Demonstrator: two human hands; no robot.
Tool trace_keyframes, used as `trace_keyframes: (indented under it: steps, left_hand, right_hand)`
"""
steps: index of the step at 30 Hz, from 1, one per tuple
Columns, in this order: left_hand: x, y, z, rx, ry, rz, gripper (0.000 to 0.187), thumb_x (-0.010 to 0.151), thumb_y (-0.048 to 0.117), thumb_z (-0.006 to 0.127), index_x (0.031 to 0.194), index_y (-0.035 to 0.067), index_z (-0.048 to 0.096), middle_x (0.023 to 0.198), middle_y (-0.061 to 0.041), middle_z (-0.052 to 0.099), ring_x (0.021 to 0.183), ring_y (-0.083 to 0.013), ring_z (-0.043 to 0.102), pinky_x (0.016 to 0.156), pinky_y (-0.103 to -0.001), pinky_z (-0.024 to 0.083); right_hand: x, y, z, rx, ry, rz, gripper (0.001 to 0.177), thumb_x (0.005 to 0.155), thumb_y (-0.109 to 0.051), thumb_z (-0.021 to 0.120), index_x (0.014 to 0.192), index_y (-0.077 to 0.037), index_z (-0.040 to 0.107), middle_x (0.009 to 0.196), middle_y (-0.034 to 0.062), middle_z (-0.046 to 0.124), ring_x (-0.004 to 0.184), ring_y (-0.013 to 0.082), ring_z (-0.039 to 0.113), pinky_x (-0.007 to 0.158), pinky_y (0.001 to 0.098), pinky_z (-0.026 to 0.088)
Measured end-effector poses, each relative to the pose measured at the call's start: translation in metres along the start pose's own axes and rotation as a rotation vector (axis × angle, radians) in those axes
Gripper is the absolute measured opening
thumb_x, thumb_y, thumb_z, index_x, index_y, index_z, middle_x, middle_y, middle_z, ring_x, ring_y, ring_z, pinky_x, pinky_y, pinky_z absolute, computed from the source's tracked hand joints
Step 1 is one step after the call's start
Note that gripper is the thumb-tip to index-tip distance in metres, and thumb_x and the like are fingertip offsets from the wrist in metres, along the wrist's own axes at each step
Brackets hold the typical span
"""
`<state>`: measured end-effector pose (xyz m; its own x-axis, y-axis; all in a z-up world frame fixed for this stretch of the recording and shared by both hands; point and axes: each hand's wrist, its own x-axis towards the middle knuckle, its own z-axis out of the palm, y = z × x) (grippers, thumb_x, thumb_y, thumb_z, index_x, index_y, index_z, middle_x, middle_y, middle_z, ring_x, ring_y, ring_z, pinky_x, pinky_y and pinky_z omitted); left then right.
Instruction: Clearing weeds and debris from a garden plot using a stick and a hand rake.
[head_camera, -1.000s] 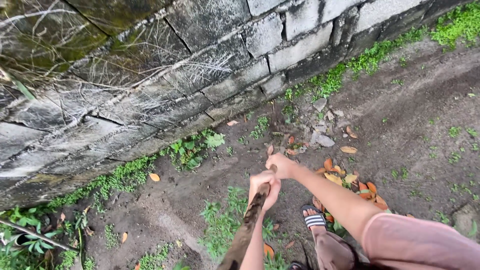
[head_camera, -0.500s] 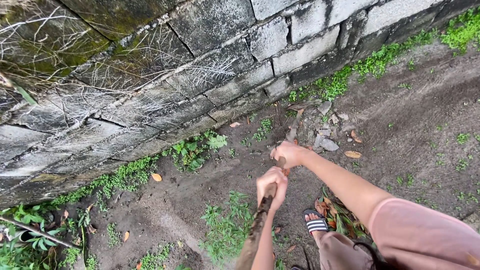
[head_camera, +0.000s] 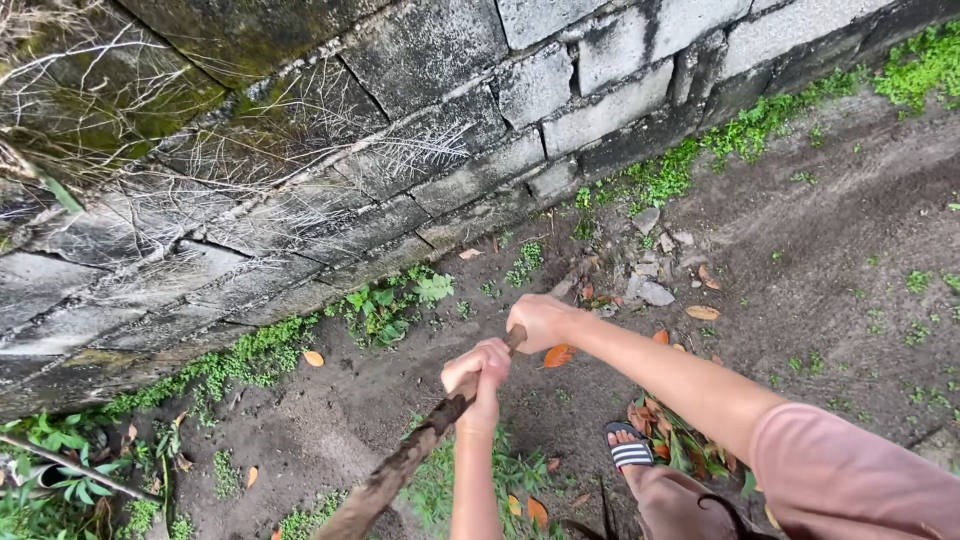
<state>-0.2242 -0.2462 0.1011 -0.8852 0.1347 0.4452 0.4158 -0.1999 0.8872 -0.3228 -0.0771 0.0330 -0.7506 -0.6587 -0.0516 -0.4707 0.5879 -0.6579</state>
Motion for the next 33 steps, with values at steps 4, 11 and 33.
trace_keyframes:
  steps: [4, 11, 33]
  left_hand:
    - [-0.022, -0.051, 0.028, 0.048, 0.065, -0.029, 0.031, 0.087, -0.013, 0.060, 0.065, 0.001, 0.044, 0.068, -0.004, 0.055, 0.067, -0.0177, 0.055, 0.069, -0.031, 0.047]
    - [-0.054, -0.069, 0.003, 0.141, -0.141, -0.045, 0.029, 0.082, -0.011, 0.060, 0.064, 0.003, 0.042, 0.068, -0.006, 0.059, 0.067, -0.0173, 0.061, 0.070, -0.031, 0.050]
    - [-0.087, -0.057, -0.113, 0.632, 0.398, 0.103, 0.026, 0.088, -0.008, 0.062, 0.067, 0.004, 0.054, 0.074, -0.005, 0.067, 0.076, -0.0157, 0.069, 0.101, -0.043, 0.056]
  right_hand:
    - [-0.005, 0.053, 0.017, -0.097, -0.152, 0.075, 0.022, 0.076, -0.021, 0.069, 0.058, -0.009, 0.064, 0.059, 0.0108, 0.065, 0.055, 0.0265, 0.065, 0.052, 0.0424, 0.050]
    - [-0.007, 0.072, 0.074, 0.042, -0.243, -0.046, 0.021, 0.074, -0.020, 0.069, 0.059, -0.007, 0.065, 0.060, 0.0136, 0.065, 0.052, 0.0275, 0.061, 0.053, 0.0423, 0.051]
    - [0.210, -0.014, 0.190, -0.250, -0.328, -0.559, 0.020, 0.068, -0.013, 0.071, 0.054, -0.013, 0.056, 0.059, 0.0019, 0.059, 0.059, 0.0227, 0.058, 0.071, 0.0410, 0.049]
